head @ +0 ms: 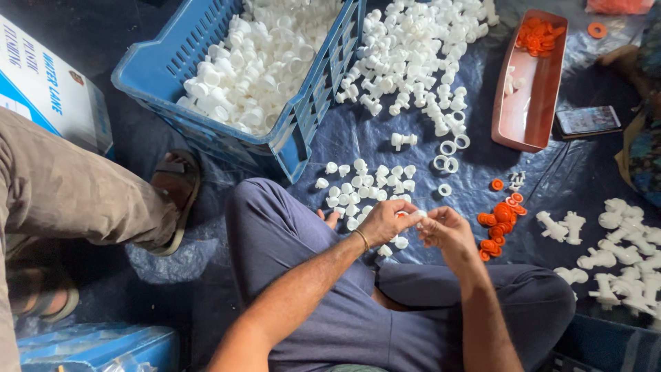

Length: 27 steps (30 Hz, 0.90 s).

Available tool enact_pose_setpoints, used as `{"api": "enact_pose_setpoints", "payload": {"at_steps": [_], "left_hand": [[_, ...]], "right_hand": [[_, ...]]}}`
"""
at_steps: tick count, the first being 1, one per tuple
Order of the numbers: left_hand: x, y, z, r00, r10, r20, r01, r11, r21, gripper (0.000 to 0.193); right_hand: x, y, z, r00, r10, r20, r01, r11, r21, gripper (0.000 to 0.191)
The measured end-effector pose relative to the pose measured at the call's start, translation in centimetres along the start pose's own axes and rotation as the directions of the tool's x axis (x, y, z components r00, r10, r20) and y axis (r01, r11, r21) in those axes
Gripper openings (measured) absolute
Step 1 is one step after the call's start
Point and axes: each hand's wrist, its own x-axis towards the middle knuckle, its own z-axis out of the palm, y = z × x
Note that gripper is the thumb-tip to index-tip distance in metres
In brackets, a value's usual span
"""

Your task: The person sits on the floor and repeatedly picks up white plastic fittings and orange caps, then presses them together to form assembled units. The person places the completed assemblies into a nearby blue crate.

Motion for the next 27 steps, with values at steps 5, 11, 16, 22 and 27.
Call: {"api": "enact_pose_setpoints", "payload": {"at_steps": [5,11,16,22,27], "left_hand": [[1.7,-2.9,1.2,0.987,-0.107,-0.117,0.077,0.968,-0.238,0.032],[1.6,-3.9,1.8,0.997,0.054,-0.059,-0.074,0.894,-0.442,0.033],[0.1,0.4,0.5,0.986,0.165,-0.014,-0.164,0.962,-0.219,0.038],[0.0,0.4,0.9,0.909,0.416,0.002,-0.408,0.891,0.199,0.048],[0.1,-0.6,0.9,0.911,0.411,0.028,-0.407,0.888,0.214,0.052]], "right_hand": [[-1.1,0.8,3.7,0.845,-0.525,0.099,0.529,0.797,-0.291,0.023],[-1.2,1.3,2.5,0.805,-0.577,-0.138,0.495,0.782,-0.379,0.006],[-2.1,-0.7,1.1,0.864,-0.491,-0.111,0.475,0.868,-0.146,0.01],[-2.3,-1.0,1.1,0.752,-0.648,0.122,0.616,0.625,-0.48,0.012],[-1.7,-0.4,1.1,0.922,-0.385,0.038,0.382,0.889,-0.252,0.009]]}}
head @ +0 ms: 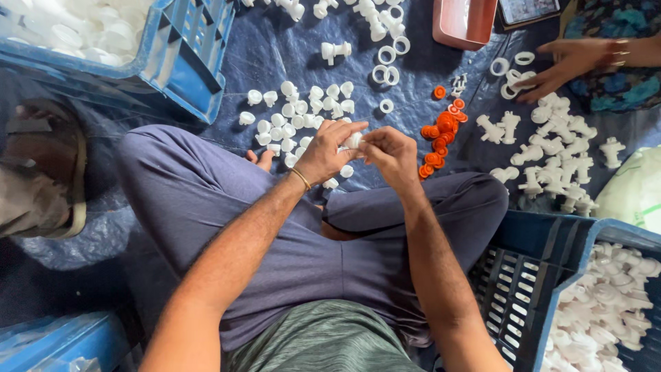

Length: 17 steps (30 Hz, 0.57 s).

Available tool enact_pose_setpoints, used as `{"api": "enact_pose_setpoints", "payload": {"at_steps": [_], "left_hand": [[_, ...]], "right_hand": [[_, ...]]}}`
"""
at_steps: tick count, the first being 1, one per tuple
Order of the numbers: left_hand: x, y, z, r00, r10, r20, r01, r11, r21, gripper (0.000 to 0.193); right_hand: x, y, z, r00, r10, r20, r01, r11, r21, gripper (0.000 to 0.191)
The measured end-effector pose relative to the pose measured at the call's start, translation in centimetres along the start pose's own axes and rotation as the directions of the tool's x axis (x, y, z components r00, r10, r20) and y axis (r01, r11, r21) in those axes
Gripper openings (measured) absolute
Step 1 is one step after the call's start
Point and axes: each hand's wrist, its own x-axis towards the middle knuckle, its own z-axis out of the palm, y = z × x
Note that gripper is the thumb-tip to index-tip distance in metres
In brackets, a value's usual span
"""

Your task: The person sits on the floor and repeatedly picks up white plastic fittings and orange caps, then presses them together to form assembled units. The person places the completed assemblies into a nearby blue crate.

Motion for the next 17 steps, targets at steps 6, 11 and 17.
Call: {"api": "enact_pose_setpoints", "payload": {"at_steps": [6,11,17], "left_hand": [[0.4,0.2,0.2,0.996,0.037,-0.087,-0.041,0.998,-0.046,0.026],[0.2,-0.2,-0.5,0.951,-0.242,-0.19,0.209,0.962,-0.178,0.026],[0.7,-0.7,-0.4,0.952,-0.249,-0.177,0.222,0.962,-0.159,0.031]], "right_hand": [[1.0,1.1,-3.6,0.986,0.167,-0.014,-0.166,0.982,0.09,0.019],[4.4,1.7,-7.9,0.922,0.185,-0.34,-0.242,0.961,-0.134,0.026],[9.8,2.3,-5.8,0.968,-0.118,-0.223,-0.087,0.671,-0.736,0.044]]}}
